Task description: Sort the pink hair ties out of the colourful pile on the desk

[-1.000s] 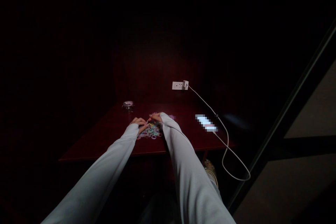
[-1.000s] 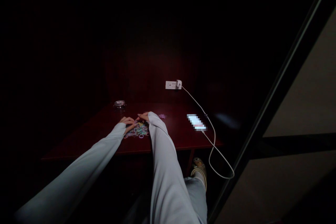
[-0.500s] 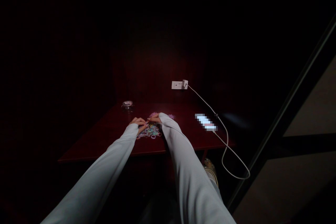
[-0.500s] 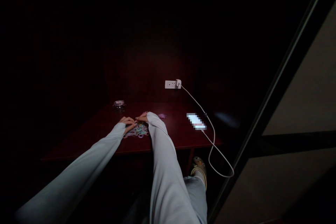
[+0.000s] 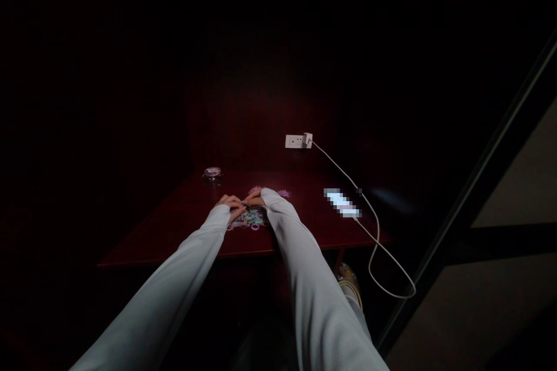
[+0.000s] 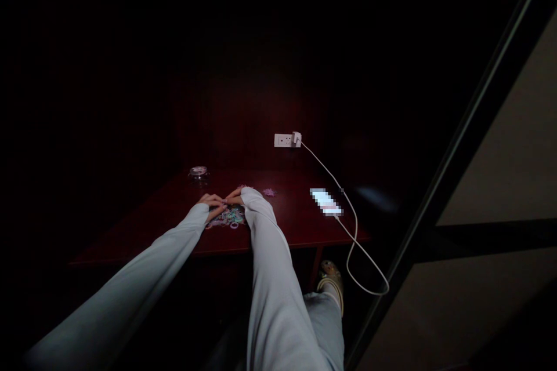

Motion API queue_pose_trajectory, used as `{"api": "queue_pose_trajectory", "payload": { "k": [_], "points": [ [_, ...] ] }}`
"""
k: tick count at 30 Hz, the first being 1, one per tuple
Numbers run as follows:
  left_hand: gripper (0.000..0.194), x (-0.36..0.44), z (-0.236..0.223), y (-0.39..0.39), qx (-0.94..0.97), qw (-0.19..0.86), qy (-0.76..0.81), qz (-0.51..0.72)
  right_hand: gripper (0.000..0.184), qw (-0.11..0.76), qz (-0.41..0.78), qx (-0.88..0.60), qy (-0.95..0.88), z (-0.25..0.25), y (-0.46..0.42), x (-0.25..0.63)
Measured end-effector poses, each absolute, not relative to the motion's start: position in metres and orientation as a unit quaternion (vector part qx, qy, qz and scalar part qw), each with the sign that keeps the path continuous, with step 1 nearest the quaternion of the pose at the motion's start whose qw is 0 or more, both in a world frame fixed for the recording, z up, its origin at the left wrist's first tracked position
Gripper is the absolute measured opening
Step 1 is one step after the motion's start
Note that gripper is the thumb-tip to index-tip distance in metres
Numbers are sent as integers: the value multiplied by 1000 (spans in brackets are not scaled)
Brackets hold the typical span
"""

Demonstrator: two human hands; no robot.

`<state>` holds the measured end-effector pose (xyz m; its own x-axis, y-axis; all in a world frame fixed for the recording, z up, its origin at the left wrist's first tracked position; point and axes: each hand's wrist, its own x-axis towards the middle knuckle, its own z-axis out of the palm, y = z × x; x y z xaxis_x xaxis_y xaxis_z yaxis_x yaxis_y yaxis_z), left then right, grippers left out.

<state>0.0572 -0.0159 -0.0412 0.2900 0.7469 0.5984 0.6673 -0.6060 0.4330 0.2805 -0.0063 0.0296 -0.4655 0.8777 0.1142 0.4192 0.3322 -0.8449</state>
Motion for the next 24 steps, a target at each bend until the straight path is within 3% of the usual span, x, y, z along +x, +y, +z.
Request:
{"api": "queue_pose_trajectory", "payload": {
  "k": [6, 18, 24],
  "points": [
    [27, 53, -44, -13, 806, 56, 437, 396, 19, 306, 388, -412, -766, 29, -11, 283],
    [22, 52, -45, -10, 810, 63, 433, 391, 23, 302, 391, -440, -750, 36, -20, 281],
    [23, 52, -46, -10, 811, 61, 433, 388, 27, 295, 450, -409, -736, 28, -15, 281]
  ]
}}
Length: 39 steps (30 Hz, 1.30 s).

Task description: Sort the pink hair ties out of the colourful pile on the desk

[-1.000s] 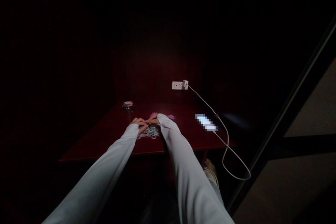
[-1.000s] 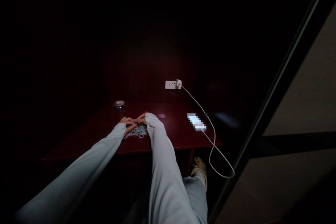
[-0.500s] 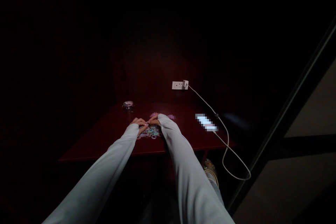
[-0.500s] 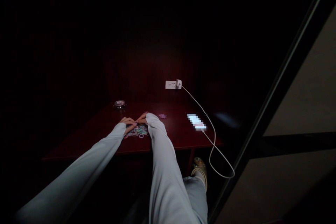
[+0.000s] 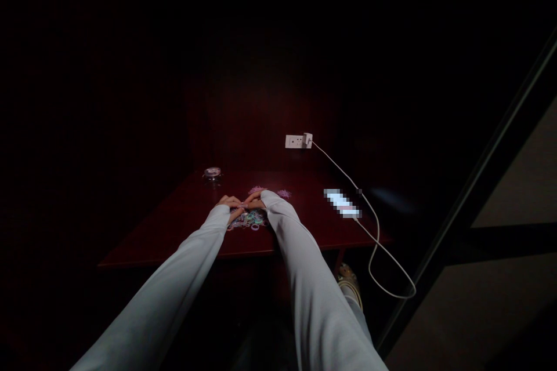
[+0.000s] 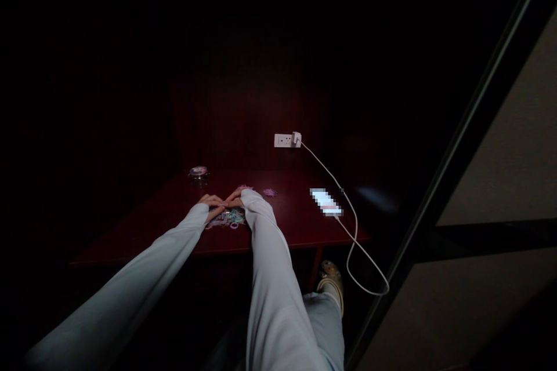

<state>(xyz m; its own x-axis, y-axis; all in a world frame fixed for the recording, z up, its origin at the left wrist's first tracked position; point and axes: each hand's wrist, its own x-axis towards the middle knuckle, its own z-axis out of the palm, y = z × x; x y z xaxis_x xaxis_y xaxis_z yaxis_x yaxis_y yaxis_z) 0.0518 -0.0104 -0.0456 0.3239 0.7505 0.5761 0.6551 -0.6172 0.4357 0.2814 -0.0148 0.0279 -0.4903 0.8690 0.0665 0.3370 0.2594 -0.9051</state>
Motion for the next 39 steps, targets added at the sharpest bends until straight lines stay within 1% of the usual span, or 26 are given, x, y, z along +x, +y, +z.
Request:
{"api": "queue_pose_trajectory", "payload": {
  "k": [4, 12, 15, 20, 23, 25, 29, 32, 39],
  "points": [
    [27, 51, -47, -9, 811, 60, 433, 389, 29, 292, 466, -399, -734, 24, -11, 283],
    [22, 52, -46, -9, 808, 61, 436, 391, 24, 312, 444, -406, -735, 25, -14, 282],
    [22, 53, -45, -10, 805, 59, 437, 396, 19, 330, 421, -427, -729, 29, -15, 281],
    [23, 57, -42, -14, 802, 59, 438, 402, 14, 395, 328, -521, -682, 35, -12, 296],
    [24, 58, -40, -16, 802, 64, 437, 402, 20, 441, 242, -599, -623, 36, -12, 316],
    [25, 58, -40, -16, 803, 67, 436, 401, 25, 455, 194, -646, -581, 36, -15, 332],
    [25, 57, -40, -15, 803, 65, 438, 399, 27, 454, 131, -719, -510, 30, -27, 359],
    [24, 58, -40, -16, 807, 63, 432, 397, 28, 440, 109, -751, -479, 26, -34, 371],
    [22, 64, -41, -22, 811, 64, 425, 397, 28, 402, 85, -759, -505, 21, -20, 369]
  ]
}}
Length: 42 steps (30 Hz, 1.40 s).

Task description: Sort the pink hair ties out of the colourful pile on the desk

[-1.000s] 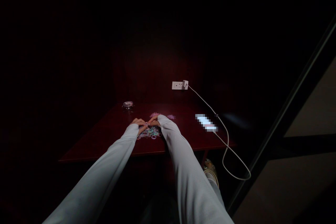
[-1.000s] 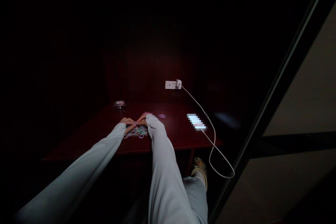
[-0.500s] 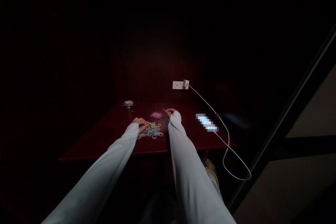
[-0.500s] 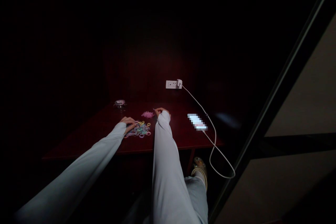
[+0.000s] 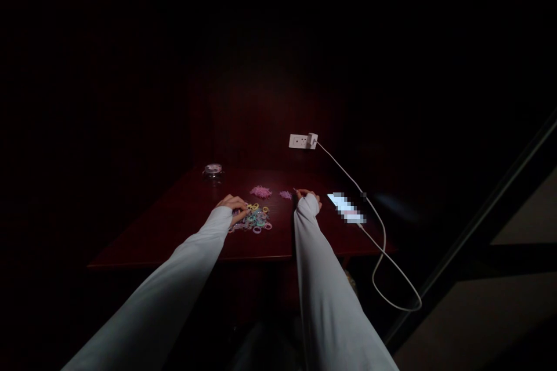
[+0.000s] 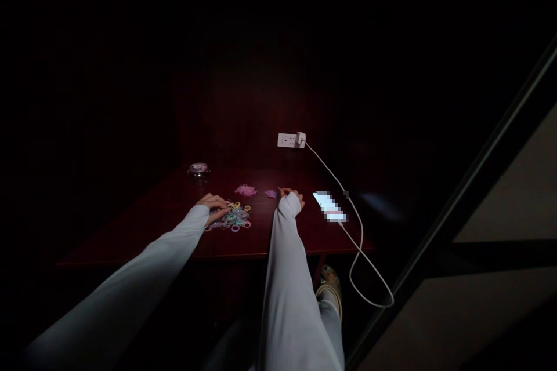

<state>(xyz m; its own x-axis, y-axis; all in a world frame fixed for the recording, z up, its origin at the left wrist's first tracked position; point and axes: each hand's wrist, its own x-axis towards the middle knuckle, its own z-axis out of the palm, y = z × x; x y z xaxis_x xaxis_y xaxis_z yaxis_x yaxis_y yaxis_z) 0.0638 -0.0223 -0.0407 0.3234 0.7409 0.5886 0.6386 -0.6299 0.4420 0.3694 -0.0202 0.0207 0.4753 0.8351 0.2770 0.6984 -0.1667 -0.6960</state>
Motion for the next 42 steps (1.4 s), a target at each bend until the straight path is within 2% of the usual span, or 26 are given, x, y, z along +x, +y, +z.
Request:
{"api": "queue_pose_trajectory", "payload": {
  "k": [7, 19, 29, 35, 42],
  "points": [
    [33, 61, -45, -17, 807, 59, 441, 388, 29, 388, 68, -750, -532, 18, -5, 346],
    [29, 61, -41, -19, 789, 52, 453, 413, 43, 390, 81, -734, -550, 11, -24, 343],
    [22, 59, -38, -19, 794, 43, 458, 398, 14, 355, 162, -556, -734, 42, -20, 287],
    [23, 57, -38, -20, 795, 42, 461, 392, 32, 308, 189, -492, -792, 59, -29, 278],
    [25, 55, -39, -17, 798, 41, 458, 389, 42, 267, 236, -498, -790, 63, -42, 283]
  ]
}}
